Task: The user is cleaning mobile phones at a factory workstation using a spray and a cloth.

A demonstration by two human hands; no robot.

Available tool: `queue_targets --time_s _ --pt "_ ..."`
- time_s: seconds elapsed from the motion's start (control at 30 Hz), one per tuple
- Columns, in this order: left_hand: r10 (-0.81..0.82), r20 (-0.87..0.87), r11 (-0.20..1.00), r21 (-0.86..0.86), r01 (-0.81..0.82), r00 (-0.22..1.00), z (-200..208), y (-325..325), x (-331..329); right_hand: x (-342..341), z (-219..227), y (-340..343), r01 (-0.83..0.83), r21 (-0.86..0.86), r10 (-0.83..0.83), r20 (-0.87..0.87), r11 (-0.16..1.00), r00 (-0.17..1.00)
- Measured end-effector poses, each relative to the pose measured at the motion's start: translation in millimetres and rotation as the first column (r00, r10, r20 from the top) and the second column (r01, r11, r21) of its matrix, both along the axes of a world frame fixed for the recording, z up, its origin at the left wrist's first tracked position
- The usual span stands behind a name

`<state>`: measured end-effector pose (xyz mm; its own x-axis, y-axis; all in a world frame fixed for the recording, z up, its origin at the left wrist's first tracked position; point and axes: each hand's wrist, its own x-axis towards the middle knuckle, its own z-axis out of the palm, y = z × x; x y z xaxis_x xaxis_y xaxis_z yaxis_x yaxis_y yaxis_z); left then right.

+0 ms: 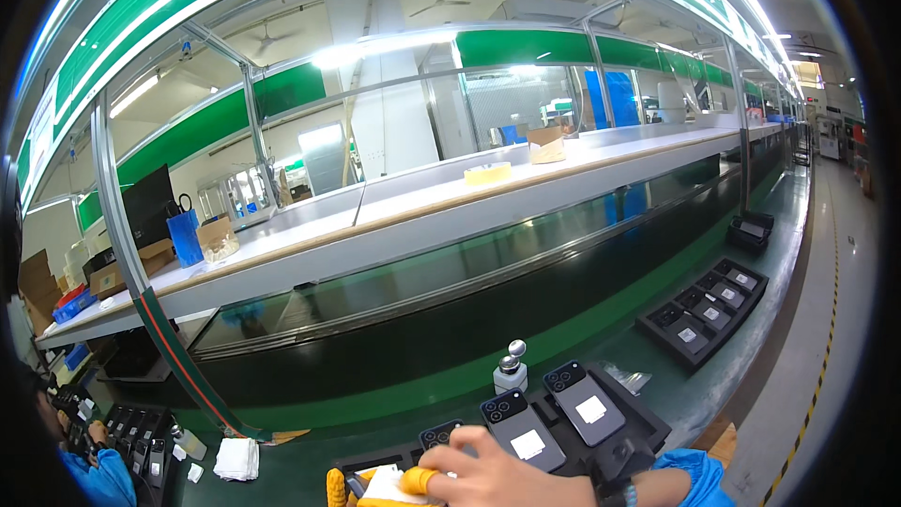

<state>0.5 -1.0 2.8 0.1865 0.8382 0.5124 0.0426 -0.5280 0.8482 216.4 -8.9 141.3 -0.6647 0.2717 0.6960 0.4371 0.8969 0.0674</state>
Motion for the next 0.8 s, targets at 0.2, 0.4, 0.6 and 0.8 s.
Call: queue_targets --time_s 0.2,0.4,0.6,0.8 --pt "-0.055 0.021 0.998 -0.018 0.055 0.998 1 1 -2 6 -11 -6 -0.062 0.018 0.062 -0.007 0.998 0.998" --pt "-0.119 -0.039 0.993 0.012 0.119 0.992 -12 4 -2 6 -16 8 -0.069 0.039 0.071 -0.044 0.997 0.997" --pt "-0.044 0.069 0.998 -0.044 0.047 0.997 -5 0 1 4 -24 18 0.02 -0.158 -0.048 -0.181 0.987 0.982" --pt "-0.067 0.071 0.998 0.021 0.066 0.995 -7 2 1 1 -15 3 -0.056 0.012 0.057 -0.162 0.998 0.985"
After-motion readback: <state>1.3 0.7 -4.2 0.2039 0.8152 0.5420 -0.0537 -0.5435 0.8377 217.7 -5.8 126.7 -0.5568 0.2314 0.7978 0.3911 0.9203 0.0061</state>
